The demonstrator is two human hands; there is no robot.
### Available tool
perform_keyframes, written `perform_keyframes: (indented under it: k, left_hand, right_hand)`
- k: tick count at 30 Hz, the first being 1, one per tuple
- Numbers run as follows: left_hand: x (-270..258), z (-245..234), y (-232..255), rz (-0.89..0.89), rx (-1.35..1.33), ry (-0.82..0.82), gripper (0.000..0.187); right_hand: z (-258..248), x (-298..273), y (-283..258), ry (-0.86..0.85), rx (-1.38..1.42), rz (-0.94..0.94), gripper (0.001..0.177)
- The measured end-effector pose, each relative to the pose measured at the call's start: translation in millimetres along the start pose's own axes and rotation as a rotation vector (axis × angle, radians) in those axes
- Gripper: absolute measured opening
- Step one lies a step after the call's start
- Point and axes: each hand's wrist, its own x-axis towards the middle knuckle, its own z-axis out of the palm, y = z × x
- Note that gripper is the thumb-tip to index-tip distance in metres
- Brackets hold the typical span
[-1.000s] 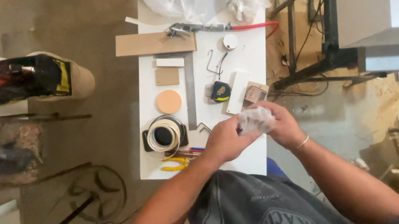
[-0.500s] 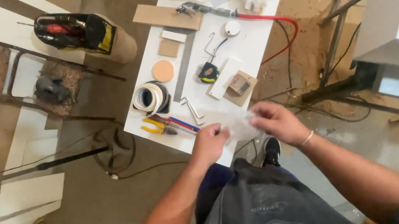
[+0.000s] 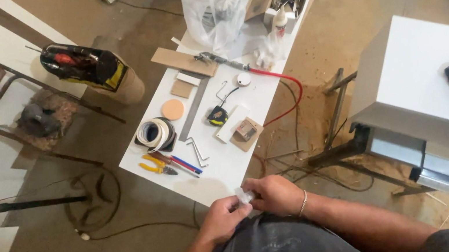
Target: The person is organizing a woodworking shop by sorting through a tool bag and arranging various hand tools, power tools, and supplies on a workbench.
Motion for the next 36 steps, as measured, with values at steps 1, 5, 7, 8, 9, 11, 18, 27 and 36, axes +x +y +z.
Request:
perform_keyframes:
  k: [1,5,7,8,9,11,18,27,36]
  left_hand:
    - [-1,1,5,0.019,0.002,0.003,0.024]
    - [12,-9,5,0.108,-0.243,0.242,0.022]
    - [19,-23,3,0.145,-0.355,0.32,0.022]
    - [21,-33,7,0.066,-0.363,0.349,0.02]
    - [23,-43,13,-0.016,-0.374,0.386,0.018]
    - [22,-52,19,-0.077,-0.391,0.404,0.019]
    - [71,-41,7,-0.313,-0.444,0.542,0.024]
    - [106,-11,63,-0.549,-0.607,0.718,0.026]
    - [125,-30,136,-0.826,-0.469,0.726,0.028]
  right_hand:
    - [-9,2,-2,0.012,-0.014,-0.003,0.029]
    - [-68,14,-16,0.067,0.112,0.145,0.008]
    - [-110,20,-23,0.103,0.14,0.304,0.012]
    - [-132,23,-24,0.201,0.196,0.432,0.01]
    - [-158,29,-25,0.293,0.248,0.553,0.011]
    - [-199,48,8,0.388,0.159,0.607,0.022]
    - [-355,163,179,0.566,-0.438,0.512,0.032]
    - [-428,296,310,-0.136,-1.183,0.466,0.04]
    - [-458,333,311,-0.558,-1.416,0.406,0.075]
